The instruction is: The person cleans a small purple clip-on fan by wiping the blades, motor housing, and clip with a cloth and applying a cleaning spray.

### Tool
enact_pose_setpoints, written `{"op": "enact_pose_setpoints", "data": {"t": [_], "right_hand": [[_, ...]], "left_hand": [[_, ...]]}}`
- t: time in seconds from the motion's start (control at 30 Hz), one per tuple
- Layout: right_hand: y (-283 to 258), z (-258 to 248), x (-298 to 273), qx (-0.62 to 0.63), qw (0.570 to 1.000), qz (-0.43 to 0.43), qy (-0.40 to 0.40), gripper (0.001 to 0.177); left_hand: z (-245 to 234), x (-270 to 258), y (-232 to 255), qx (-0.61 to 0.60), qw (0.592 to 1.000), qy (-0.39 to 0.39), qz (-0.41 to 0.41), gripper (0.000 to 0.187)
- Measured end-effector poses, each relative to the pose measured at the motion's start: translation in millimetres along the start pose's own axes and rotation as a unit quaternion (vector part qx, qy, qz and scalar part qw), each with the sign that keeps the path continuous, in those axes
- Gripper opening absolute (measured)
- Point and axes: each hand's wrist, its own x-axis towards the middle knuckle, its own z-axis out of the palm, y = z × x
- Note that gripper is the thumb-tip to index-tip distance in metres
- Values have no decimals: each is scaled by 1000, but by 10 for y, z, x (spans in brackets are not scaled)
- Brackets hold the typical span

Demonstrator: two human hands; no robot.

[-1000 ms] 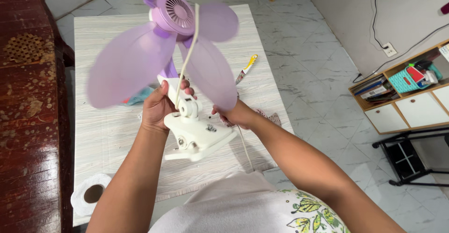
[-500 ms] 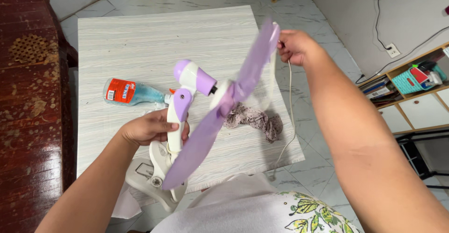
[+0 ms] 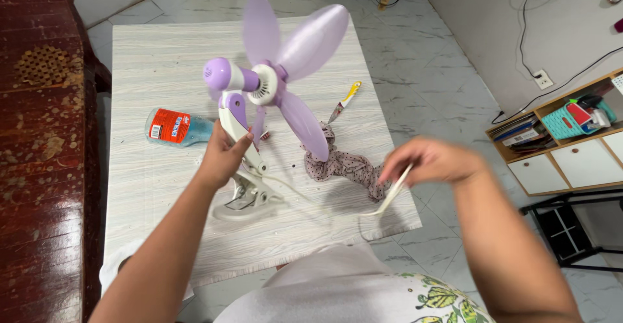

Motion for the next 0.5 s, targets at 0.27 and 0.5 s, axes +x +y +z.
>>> {"op": "enact_pose_setpoints", "data": {"t": [0.27,0.5], "right_hand": [[-121,-163,-734,-69,991,70,95,34],[397,-485,-2195,12,935,-276,224,24]], "left_hand": [[203,-40,62,55,987,69,135,44],[317,-16,143,67,980,133,130,50]]}}
